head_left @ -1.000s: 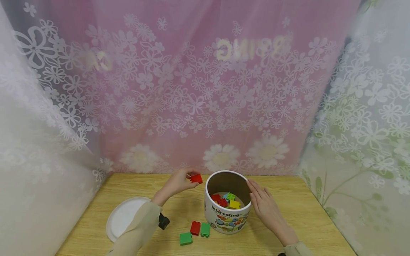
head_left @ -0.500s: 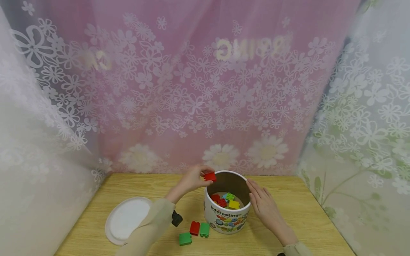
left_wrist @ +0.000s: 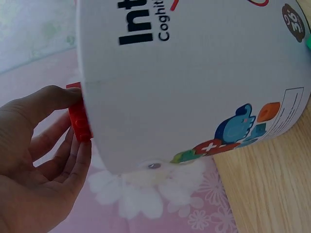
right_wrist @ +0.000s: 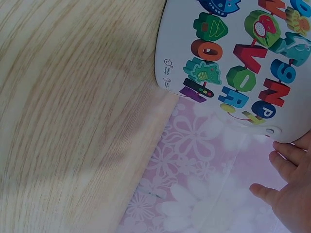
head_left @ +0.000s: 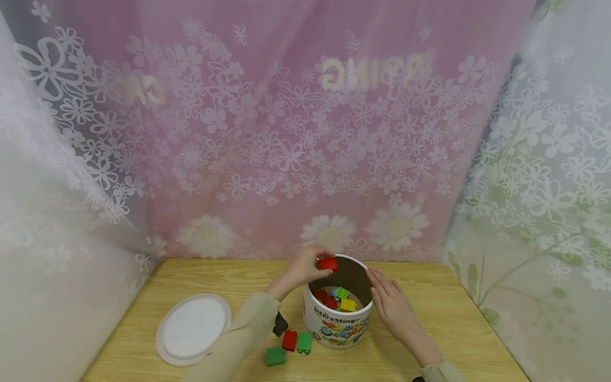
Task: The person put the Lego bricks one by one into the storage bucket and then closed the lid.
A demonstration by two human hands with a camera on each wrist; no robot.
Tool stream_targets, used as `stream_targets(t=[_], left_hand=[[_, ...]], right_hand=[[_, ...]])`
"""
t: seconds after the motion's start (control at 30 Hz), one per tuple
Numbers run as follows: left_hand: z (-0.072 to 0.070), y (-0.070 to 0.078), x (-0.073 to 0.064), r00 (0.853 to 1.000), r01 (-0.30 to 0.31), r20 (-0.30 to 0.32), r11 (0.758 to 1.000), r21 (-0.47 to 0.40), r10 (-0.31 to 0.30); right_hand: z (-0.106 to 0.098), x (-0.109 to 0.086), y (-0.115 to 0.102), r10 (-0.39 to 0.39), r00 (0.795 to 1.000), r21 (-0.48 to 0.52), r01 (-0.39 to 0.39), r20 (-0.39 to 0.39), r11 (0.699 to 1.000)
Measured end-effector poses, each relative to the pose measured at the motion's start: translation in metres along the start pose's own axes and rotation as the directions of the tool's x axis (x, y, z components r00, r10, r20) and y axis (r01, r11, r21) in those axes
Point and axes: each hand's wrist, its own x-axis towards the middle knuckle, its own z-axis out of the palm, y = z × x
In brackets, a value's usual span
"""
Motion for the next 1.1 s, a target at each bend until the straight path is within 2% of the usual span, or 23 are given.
stream_targets(t=[0.23, 0.43, 0.87, 1.1], left_hand=[[0.016, -0.005, 0.006, 0.999, 0.029, 0.012, 0.999, 0.026, -0.030], [0.024, -0.010, 0.008, 0.999, 0.033, 0.009, 0.999, 0.035, -0.034], [0.031, -0.011, 0.007, 1.000, 0.022, -0.011, 0.997, 0.080, -0.021], [0.026, -0.007, 0.004, 0.999, 0.026, -0.035, 0.999, 0.024, -0.025]], right_hand=[[0.000, 0.002, -0.001, -0.008, 1.000, -0.002, 0.008, -0.008, 1.000], [0.000, 0.002, -0.001, -0.004, 1.000, 0.002, 0.004, 0.002, 1.000], [-0.001, 0.000, 0.000, -0.007, 1.000, -0.003, 0.007, 0.003, 1.000], [0.000, 0.000, 0.001, -0.006, 1.000, -0.002, 0.006, 0.006, 1.000]])
